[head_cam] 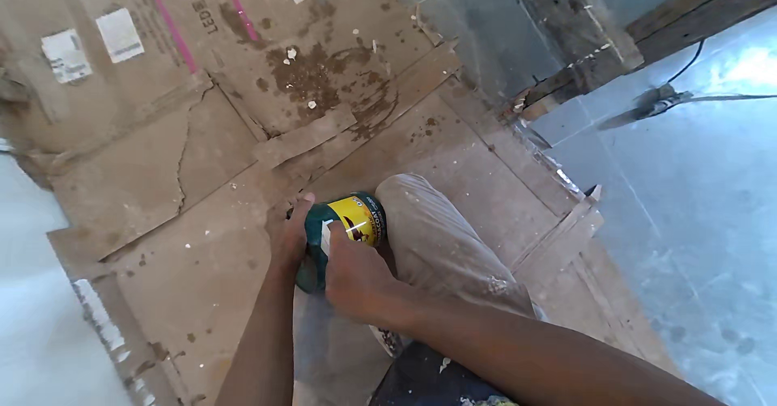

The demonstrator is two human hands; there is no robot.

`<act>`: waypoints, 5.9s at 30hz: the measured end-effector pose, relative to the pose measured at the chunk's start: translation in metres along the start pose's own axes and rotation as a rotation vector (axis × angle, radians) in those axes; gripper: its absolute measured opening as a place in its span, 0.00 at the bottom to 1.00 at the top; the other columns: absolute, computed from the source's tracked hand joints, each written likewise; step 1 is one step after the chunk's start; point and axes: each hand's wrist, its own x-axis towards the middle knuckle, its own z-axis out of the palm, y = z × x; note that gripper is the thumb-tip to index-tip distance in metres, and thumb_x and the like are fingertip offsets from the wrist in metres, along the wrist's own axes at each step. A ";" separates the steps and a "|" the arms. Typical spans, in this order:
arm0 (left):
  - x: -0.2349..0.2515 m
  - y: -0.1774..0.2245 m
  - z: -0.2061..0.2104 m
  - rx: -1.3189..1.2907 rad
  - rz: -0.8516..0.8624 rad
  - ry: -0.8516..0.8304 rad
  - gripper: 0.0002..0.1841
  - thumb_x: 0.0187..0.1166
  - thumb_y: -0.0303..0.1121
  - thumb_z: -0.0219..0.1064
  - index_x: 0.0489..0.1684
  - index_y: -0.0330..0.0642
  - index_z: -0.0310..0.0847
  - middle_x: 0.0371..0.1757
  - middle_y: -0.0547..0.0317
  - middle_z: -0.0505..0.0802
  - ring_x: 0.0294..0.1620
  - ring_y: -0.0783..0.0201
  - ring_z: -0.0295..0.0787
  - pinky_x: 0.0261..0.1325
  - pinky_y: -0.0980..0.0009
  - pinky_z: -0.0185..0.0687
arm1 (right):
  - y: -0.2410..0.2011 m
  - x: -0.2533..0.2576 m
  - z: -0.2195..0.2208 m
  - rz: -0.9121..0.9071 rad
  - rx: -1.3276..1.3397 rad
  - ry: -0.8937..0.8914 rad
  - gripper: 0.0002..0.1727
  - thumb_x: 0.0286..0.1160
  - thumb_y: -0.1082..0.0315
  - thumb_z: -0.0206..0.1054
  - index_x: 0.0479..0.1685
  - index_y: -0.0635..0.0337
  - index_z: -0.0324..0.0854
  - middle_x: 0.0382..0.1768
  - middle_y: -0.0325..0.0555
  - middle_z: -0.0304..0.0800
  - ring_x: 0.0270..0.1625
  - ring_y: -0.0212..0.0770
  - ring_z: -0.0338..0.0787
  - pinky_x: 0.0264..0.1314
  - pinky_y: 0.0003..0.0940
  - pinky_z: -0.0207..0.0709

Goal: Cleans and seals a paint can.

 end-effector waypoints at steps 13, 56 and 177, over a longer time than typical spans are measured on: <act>-0.001 -0.017 0.005 0.003 0.042 0.131 0.20 0.82 0.43 0.48 0.36 0.51 0.89 0.46 0.56 0.91 0.55 0.51 0.84 0.60 0.32 0.68 | -0.010 0.000 0.014 0.050 0.028 0.109 0.26 0.75 0.68 0.67 0.70 0.53 0.60 0.41 0.51 0.86 0.40 0.51 0.93 0.38 0.52 0.88; 0.006 -0.020 0.003 -0.176 0.054 0.102 0.13 0.76 0.34 0.51 0.38 0.47 0.84 0.40 0.67 0.91 0.41 0.74 0.87 0.45 0.73 0.84 | 0.089 0.057 0.024 -0.027 1.080 -0.295 0.18 0.90 0.58 0.62 0.68 0.58 0.69 0.36 0.52 0.95 0.15 0.36 0.84 0.16 0.26 0.77; -0.041 0.015 0.053 0.222 -0.231 0.515 0.26 0.88 0.50 0.43 0.45 0.51 0.92 0.63 0.50 0.90 0.75 0.39 0.74 0.71 0.27 0.55 | 0.064 -0.013 0.016 -0.308 -0.503 0.382 0.11 0.87 0.63 0.57 0.58 0.57 0.79 0.39 0.49 0.90 0.35 0.48 0.94 0.37 0.45 0.90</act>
